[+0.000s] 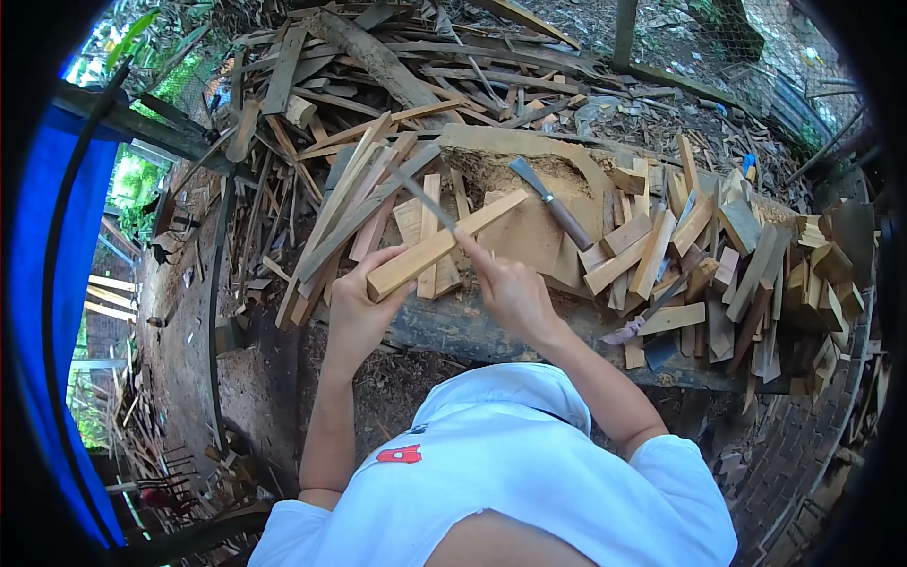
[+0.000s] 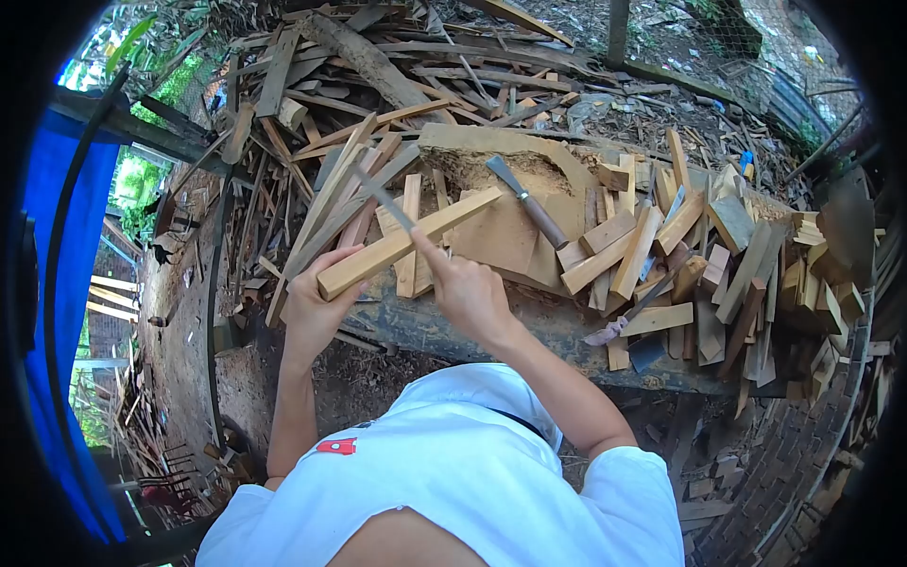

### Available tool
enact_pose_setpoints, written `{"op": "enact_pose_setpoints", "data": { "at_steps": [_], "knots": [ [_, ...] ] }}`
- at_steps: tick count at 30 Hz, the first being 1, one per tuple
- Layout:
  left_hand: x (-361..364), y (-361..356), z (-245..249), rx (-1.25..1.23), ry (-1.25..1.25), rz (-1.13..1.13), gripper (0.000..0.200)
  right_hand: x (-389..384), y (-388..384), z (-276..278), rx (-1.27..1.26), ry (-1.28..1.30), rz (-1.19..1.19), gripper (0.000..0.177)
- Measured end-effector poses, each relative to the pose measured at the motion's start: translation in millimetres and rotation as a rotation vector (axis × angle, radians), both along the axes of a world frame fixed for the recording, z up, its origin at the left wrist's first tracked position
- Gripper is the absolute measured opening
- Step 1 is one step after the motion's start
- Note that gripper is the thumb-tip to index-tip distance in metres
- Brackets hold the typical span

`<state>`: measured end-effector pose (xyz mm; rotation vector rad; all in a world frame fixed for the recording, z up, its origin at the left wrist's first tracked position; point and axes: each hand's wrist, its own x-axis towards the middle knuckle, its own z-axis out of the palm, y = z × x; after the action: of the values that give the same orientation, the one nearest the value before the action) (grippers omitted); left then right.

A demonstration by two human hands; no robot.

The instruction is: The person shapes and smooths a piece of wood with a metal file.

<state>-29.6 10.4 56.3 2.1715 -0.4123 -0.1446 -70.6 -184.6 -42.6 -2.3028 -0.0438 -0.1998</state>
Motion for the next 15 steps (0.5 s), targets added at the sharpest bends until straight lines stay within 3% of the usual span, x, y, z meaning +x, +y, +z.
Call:
{"op": "enact_pose_setpoints", "data": {
  "at_steps": [5,8,11,12,15],
  "knots": [
    [2.8,1.2,0.0,-0.016,0.04,0.021,0.039,23.4,-22.8,-30.9,0.089,0.106,-0.052,0.05],
    [0.7,2.6,1.9,0.024,-0.005,-0.015,0.039,33.2,-27.5,-52.2,-0.065,0.167,-0.162,0.048],
    [-2.0,3.5,-6.1,0.013,-0.107,-0.047,0.04,6.0,-13.6,-16.1,-0.03,0.048,-0.043,0.048],
    [-4.4,1.3,-0.6,0.012,-0.003,-0.004,0.042,0.9,-12.4,-11.9,-0.012,0.039,-0.011,0.049],
    [-5.7,1.6,-2.3,0.006,-0.012,0.008,0.042,14.3,-23.6,-22.0,-0.015,0.181,-0.077,0.049]
  ]
}}
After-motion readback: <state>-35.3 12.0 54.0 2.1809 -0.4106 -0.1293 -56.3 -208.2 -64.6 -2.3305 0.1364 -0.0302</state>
